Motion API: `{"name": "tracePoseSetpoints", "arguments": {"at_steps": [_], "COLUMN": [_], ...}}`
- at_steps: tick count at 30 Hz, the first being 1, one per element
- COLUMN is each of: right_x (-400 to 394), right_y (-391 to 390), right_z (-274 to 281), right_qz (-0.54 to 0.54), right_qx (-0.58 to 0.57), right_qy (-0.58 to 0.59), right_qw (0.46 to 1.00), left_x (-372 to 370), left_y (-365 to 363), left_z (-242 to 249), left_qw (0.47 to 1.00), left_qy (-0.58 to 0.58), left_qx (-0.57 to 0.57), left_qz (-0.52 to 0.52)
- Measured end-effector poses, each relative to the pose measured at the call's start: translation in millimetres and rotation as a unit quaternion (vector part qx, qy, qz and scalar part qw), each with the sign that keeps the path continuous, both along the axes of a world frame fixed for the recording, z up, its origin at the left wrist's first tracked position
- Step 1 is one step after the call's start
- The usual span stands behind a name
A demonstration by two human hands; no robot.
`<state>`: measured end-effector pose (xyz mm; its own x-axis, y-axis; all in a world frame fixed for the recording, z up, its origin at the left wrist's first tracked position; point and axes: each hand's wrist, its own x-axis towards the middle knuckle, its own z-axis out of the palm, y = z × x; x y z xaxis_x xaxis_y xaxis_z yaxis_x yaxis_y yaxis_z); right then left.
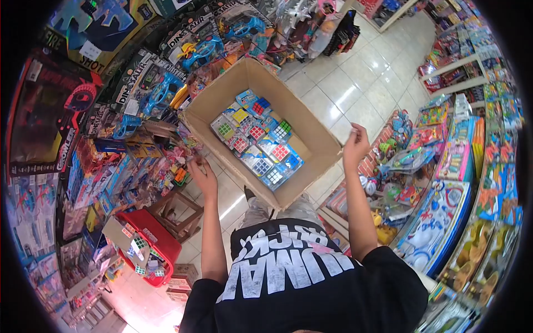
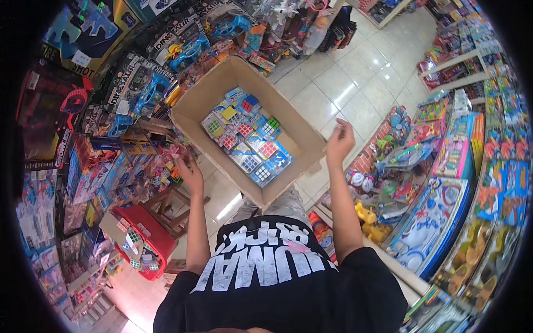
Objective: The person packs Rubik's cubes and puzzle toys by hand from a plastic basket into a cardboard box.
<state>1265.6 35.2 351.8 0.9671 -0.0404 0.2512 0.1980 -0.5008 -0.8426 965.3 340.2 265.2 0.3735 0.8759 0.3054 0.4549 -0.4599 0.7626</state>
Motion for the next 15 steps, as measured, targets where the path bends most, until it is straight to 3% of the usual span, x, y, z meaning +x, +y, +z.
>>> {"name": "tracePoseSetpoints", "arguments": {"at_steps": [1, 3, 4, 5, 6, 7, 8, 9, 10, 11, 12, 13, 14, 15], "right_x": [-6.1, -18.4, -36.3, -56.6, -80.3, -115.2, -161.0, -186.4, -227.2, -271.0, -305.9, -332.9, -358.5, -377.0], "right_y": [-21.8, -71.1, -97.2, -124.3, -159.8, -191.5, -201.7, -254.4, -283.3, -307.3, -327.7, -350.3, -363.9, -366.2], "right_z": [-20.4, -93.6, -124.8, -159.8, -209.9, -261.8, -277.4, -373.1, -400.3, -413.9, -425.1, -444.5, -449.9, -444.0], "right_qz": [-0.011, -0.093, -0.1, -0.105, -0.094, -0.084, -0.113, 0.107, 0.097, 0.129, 0.156, 0.146, 0.377, 0.553], "right_qx": [-0.001, -0.01, -0.055, -0.096, -0.204, -0.255, -0.246, -0.459, -0.45, -0.351, -0.231, -0.221, -0.364, -0.466], "right_qy": [-0.003, 0.005, 0.086, 0.164, 0.226, 0.247, 0.304, 0.398, 0.402, 0.581, 0.731, 0.735, 0.511, 0.219], "right_qw": [1.0, 0.996, 0.99, 0.976, 0.948, 0.931, 0.914, 0.787, 0.791, 0.723, 0.622, 0.625, 0.682, 0.655], "left_x": [-23.7, -68.6, -102.9, -135.0, -152.8, -184.7, -215.0, -241.2, -264.5, -286.3, -301.7, -308.0, -320.3, -322.6], "left_y": [2.3, -1.1, -14.8, -15.5, -33.3, -39.8, -47.3, -45.2, -53.0, -64.3, -73.2, -77.7, -76.6, -72.8], "left_z": [-37.0, -112.8, -178.6, -238.7, -232.8, -245.0, -275.2, -299.8, -301.5, -294.8, -286.8, -268.6, -262.1, -259.4], "left_qw": [0.994, 0.967, 0.966, 0.946, 0.898, 0.846, 0.782, 0.636, 0.629, 0.594, 0.51, 0.506, 0.512, 0.518], "left_qy": [0.023, 0.107, 0.109, 0.223, 0.302, 0.331, 0.357, 0.418, 0.422, 0.515, 0.567, 0.576, 0.587, 0.597], "left_qx": [-0.109, -0.202, -0.199, -0.06, -0.204, -0.263, -0.317, -0.211, -0.202, -0.418, -0.597, -0.589, -0.558, -0.525], "left_qz": [-0.022, -0.112, -0.123, -0.227, -0.247, -0.326, -0.399, -0.613, -0.62, -0.455, -0.249, -0.257, -0.286, -0.316]}}
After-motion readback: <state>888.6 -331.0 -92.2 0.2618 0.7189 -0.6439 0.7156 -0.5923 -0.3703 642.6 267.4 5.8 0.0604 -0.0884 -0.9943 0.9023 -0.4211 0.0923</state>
